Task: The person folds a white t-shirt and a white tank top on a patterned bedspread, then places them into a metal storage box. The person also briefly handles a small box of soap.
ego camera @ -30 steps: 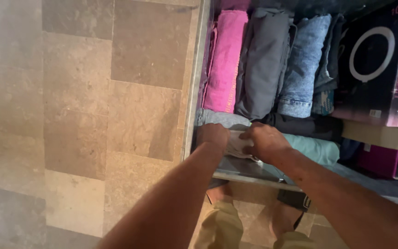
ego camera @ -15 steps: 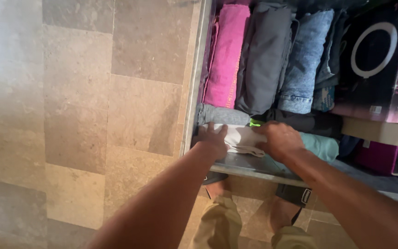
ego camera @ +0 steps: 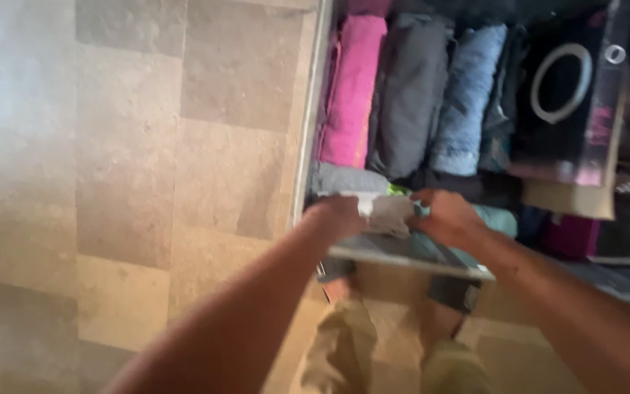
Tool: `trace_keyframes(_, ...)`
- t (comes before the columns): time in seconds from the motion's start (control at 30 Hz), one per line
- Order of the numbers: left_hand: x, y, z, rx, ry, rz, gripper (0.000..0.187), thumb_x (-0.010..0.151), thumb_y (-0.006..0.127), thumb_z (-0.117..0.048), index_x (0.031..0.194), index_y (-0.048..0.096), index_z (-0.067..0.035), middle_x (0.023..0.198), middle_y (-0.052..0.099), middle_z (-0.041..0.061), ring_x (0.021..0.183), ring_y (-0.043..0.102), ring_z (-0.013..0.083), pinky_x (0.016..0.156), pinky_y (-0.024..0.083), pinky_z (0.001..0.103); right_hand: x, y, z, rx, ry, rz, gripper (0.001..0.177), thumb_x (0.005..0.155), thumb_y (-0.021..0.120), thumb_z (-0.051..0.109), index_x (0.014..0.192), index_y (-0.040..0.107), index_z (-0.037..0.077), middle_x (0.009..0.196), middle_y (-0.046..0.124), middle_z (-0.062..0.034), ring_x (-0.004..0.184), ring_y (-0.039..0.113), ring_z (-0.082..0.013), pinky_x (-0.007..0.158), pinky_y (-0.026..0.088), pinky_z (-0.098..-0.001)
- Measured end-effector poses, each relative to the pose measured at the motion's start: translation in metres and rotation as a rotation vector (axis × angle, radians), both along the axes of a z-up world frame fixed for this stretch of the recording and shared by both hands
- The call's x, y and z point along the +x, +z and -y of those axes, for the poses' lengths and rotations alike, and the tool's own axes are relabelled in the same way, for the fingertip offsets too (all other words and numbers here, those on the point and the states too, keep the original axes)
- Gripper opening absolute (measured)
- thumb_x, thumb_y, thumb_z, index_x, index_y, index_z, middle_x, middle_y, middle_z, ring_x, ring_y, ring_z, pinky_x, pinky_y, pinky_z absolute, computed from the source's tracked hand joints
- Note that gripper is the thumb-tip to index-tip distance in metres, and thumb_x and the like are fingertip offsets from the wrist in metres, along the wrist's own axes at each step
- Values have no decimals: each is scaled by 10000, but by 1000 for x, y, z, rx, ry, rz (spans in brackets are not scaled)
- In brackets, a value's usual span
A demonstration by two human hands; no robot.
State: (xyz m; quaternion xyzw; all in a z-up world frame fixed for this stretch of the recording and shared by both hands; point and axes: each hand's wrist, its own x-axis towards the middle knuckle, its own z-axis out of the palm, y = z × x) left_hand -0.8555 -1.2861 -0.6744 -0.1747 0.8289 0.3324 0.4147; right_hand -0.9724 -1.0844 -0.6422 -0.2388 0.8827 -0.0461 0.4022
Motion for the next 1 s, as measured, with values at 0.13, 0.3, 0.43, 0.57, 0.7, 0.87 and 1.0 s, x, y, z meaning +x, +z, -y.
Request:
trace_keyframes(0.13, -1, 41, 3, 87, 206, -316, 552, 871, 623, -490, 1300, 654, -144, 1217, 692, 194, 1177, 644, 363, 1009, 497, 440, -6, 29, -12, -32, -82, 62, 615, 768, 781, 461, 1277, 707, 123, 1190, 756, -126, 1057, 732, -293, 928, 565, -388)
trace_keyframes(0.3, -5, 116, 9, 258, 491, -394, 418, 831, 674, -447, 1127, 761, -165, 1037, 758, 133, 1006, 720, 282, 883, 548, 384, -4, 96, -8, -103, -353, 133, 596, 779, 781, 439, 1279, 711, 122, 1139, 783, -100, 970, 757, -243, 844, 586, -365)
trace_keyframes(0.43, -3, 180, 15, 367, 658, -351, 304, 861, 676, -353, 1058, 761, -138, 902, 749, 90, 810, 703, 186, 729, 556, 336, 2, 163, 0, -221, -606, 268, 578, 826, 752, 381, 1322, 668, 97, 1136, 766, -98, 976, 703, -175, 766, 597, -364)
trace_keyframes(0.57, 10, 250, 17, 521, 767, -525, 262, 905, 687, -279, 1062, 765, -83, 870, 693, 42, 800, 619, 132, 698, 516, 298, 16, 236, -1, -428, -816, 357, 573, 857, 717, 358, 1342, 636, 64, 1190, 732, -62, 990, 688, -176, 769, 578, -359)
trace_keyframes(0.7, 33, 333, 18, 582, 853, -412, 292, 929, 650, -273, 1151, 738, -105, 943, 687, 7, 886, 631, 127, 728, 515, 308, 32, 316, -11, -496, -973, 379, 553, 879, 696, 358, 1340, 630, 61, 1187, 724, -69, 1024, 695, -178, 810, 574, -371)
trace_keyframes(0.87, 58, 457, 10, 632, 939, -343, 337, 930, 629, -307, 1185, 723, -108, 1054, 729, 2, 966, 680, 145, 790, 527, 324, 52, 426, -39, -759, -1247, 446, 474, 887, 689, 339, 1285, 625, 91, 1129, 717, -80, 1028, 693, -214, 845, 560, -415)
trace_keyframes(1.0, 76, 557, 4, 665, 979, -362, 360, 933, 624, -333, 1202, 716, -112, 1137, 742, 10, 1018, 686, 161, 830, 525, 340, 69, 514, -75, -1026, -1435, 510, 350, 916, 657, 334, 1185, 646, 110, 1080, 733, -89, 1009, 699, -248, 862, 551, -436)
